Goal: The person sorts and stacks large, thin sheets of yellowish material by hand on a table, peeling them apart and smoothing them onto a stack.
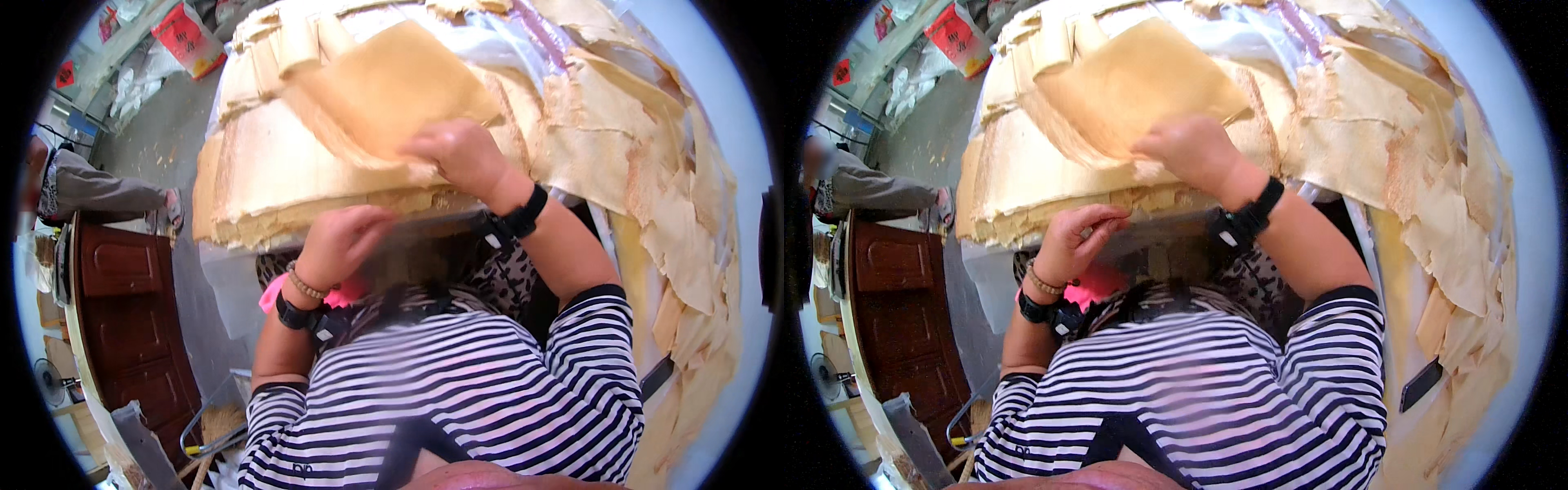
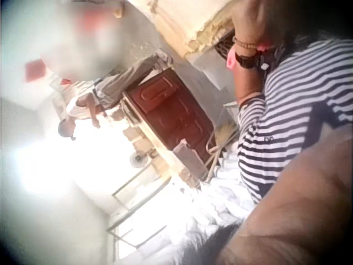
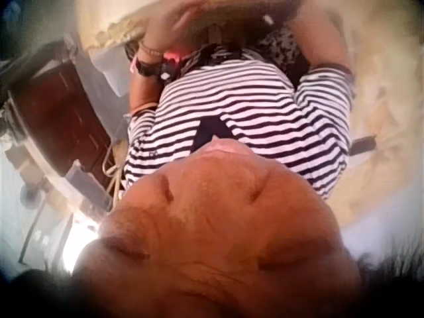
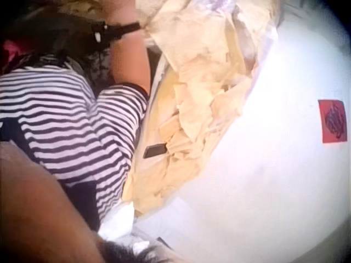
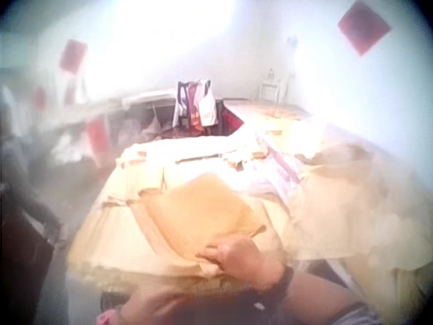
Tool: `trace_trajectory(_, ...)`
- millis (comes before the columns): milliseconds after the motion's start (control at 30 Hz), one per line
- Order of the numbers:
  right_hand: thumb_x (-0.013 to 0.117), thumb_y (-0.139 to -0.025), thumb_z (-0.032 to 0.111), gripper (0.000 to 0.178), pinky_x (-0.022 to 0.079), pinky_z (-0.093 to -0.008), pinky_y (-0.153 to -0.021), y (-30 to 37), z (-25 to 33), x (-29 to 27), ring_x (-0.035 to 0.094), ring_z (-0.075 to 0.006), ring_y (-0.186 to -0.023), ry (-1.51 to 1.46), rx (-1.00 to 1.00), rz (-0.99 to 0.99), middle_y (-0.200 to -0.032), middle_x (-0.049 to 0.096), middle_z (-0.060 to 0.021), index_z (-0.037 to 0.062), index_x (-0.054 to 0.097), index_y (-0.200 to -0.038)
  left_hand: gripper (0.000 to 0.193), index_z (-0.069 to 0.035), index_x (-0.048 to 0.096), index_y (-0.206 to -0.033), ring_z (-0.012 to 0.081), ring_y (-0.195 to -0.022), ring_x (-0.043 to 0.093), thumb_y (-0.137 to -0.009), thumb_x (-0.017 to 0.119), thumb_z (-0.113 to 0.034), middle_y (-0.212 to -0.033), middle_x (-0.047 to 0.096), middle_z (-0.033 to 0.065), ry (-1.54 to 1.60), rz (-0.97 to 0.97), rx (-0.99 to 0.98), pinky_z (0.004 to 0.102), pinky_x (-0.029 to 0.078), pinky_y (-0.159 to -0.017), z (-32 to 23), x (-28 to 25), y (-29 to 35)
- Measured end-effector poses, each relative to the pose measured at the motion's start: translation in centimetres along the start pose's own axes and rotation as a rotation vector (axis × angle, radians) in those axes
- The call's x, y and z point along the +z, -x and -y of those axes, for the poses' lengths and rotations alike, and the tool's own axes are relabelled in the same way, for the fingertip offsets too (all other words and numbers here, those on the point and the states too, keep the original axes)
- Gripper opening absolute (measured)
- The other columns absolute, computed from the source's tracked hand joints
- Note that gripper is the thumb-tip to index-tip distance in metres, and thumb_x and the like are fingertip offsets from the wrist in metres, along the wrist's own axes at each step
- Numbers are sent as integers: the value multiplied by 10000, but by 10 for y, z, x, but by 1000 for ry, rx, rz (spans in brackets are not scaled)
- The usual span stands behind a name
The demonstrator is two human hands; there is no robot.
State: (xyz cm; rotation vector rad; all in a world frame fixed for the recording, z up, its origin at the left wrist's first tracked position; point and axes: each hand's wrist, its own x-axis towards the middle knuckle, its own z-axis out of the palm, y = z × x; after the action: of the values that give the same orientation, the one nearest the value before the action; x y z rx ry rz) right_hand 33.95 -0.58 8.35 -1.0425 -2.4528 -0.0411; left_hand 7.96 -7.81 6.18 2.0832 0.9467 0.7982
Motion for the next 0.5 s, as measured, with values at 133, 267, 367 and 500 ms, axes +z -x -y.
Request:
trace_trajectory(133, 680, -836, 87, 253, 552, -324, -736, 75, 3, 25, 701, -252, -841, -283, 147, -65, -968, 731, -89, 125, 754, -1075, 179, 15, 706, -1072, 172, -872, 705, -922, 609, 27, -964, 738, 112, 190, 120, -45, 269, 540, -772, -20, -18, 13)
trace_trajectory(267, 648, -975, 158, 193, 524, -260, -726, 110, -10, 18, 669, -141, -819, -744, 452, -50, -940, 721, -62, 29, 730, -1093, 301, 0, 673, -1160, 223, -1060, 671, -881, 591, 80, -1143, 705, 152, 123, -153, -53, 319, 507, -935, -6, -60, 16)
trace_trajectory(367, 669, -964, 171, 202, 526, -262, -716, 108, -26, 13, 667, -148, -786, -697, 557, 35, -930, 721, -63, 35, 731, -1101, 481, -55, 613, -1284, 275, -1168, 625, -825, 610, 87, -1262, 650, 166, -354, -220, 41, 370, 486, -1001, 20, -69, -5)
trace_trajectory(500, 693, -938, 149, 198, 532, -277, -715, 95, -19, 12, 681, -175, -771, -421, 349, 25, -944, 740, -105, 34, 736, -1093, 780, -118, 427, -1483, 314, -1295, 530, -762, 657, 73, -1420, 545, 150, -730, -116, -50, 401, 419, -1101, 41, -63, 3)
